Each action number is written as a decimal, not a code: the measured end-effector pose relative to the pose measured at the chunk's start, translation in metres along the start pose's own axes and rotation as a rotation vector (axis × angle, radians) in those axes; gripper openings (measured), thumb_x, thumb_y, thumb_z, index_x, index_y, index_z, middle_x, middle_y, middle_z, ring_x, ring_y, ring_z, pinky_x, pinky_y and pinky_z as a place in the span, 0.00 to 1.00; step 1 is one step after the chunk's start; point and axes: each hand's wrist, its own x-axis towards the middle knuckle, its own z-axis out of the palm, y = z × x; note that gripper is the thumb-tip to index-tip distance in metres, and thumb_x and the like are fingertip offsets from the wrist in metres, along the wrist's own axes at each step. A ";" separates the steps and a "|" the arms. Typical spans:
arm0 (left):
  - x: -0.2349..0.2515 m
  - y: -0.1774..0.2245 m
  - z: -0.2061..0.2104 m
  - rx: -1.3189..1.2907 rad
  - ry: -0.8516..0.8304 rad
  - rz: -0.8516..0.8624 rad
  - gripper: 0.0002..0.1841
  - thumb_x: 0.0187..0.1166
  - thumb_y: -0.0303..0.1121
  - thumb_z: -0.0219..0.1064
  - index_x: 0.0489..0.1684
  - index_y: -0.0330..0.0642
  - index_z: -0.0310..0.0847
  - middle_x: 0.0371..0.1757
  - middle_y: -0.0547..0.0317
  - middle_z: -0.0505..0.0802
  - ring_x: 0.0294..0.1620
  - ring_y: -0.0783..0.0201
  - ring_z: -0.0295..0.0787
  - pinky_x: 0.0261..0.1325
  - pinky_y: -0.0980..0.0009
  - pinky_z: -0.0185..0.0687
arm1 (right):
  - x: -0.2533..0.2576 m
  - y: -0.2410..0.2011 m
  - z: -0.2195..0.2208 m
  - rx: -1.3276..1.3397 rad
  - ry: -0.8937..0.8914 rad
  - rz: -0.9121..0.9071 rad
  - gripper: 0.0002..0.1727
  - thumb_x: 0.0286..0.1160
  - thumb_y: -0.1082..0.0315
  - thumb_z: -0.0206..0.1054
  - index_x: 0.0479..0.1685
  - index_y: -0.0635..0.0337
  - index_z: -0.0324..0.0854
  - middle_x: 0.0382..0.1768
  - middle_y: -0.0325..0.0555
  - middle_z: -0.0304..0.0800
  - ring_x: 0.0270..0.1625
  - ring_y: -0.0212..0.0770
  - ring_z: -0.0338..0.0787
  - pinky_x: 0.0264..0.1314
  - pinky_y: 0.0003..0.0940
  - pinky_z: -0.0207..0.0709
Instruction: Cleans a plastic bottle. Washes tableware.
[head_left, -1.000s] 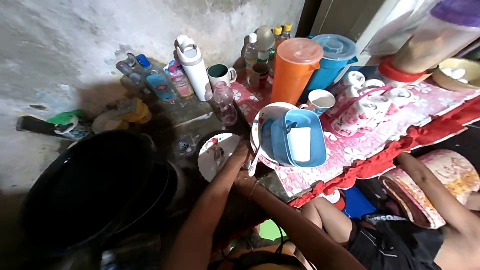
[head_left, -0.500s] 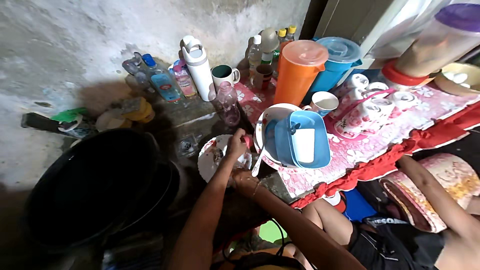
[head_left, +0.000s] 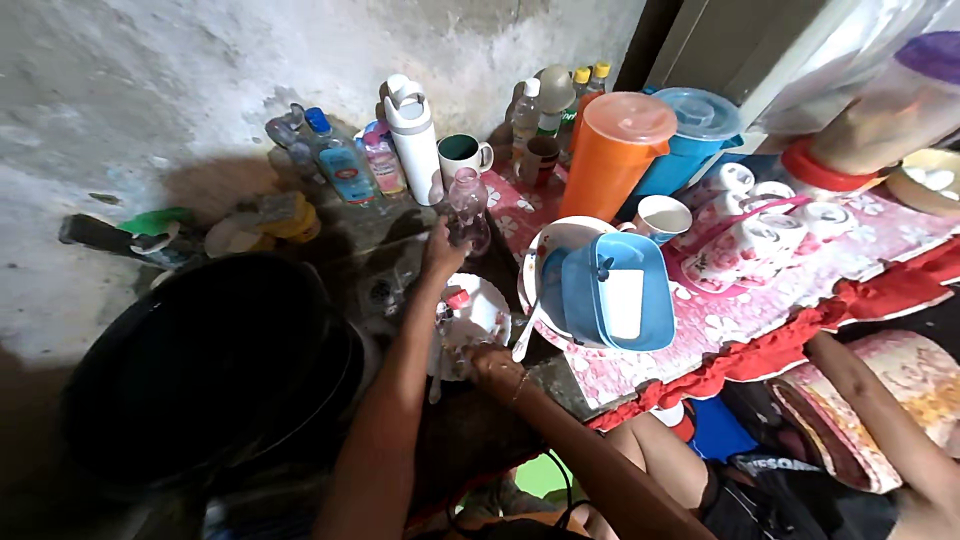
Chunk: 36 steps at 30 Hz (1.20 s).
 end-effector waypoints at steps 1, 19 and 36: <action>0.011 0.002 0.004 -0.089 0.084 0.020 0.45 0.74 0.30 0.77 0.91 0.32 0.52 0.80 0.26 0.74 0.80 0.34 0.73 0.80 0.41 0.69 | 0.000 0.000 -0.001 0.001 -0.006 0.002 0.25 0.87 0.68 0.57 0.82 0.64 0.71 0.74 0.68 0.80 0.80 0.65 0.77 0.82 0.59 0.66; 0.030 -0.012 -0.006 -0.565 0.203 0.097 0.37 0.80 0.28 0.70 0.88 0.37 0.54 0.77 0.37 0.77 0.70 0.54 0.81 0.69 0.57 0.82 | -0.001 -0.005 0.007 0.348 0.272 -0.121 0.27 0.75 0.71 0.69 0.75 0.72 0.78 0.70 0.73 0.83 0.76 0.67 0.81 0.82 0.60 0.69; -0.122 -0.015 -0.037 -0.562 0.144 -0.333 0.21 0.95 0.30 0.43 0.79 0.25 0.64 0.68 0.37 0.81 0.61 0.57 0.79 0.66 0.61 0.74 | 0.002 -0.066 -0.045 0.128 0.265 -0.112 0.38 0.81 0.57 0.66 0.88 0.67 0.63 0.75 0.73 0.77 0.81 0.67 0.74 0.87 0.57 0.61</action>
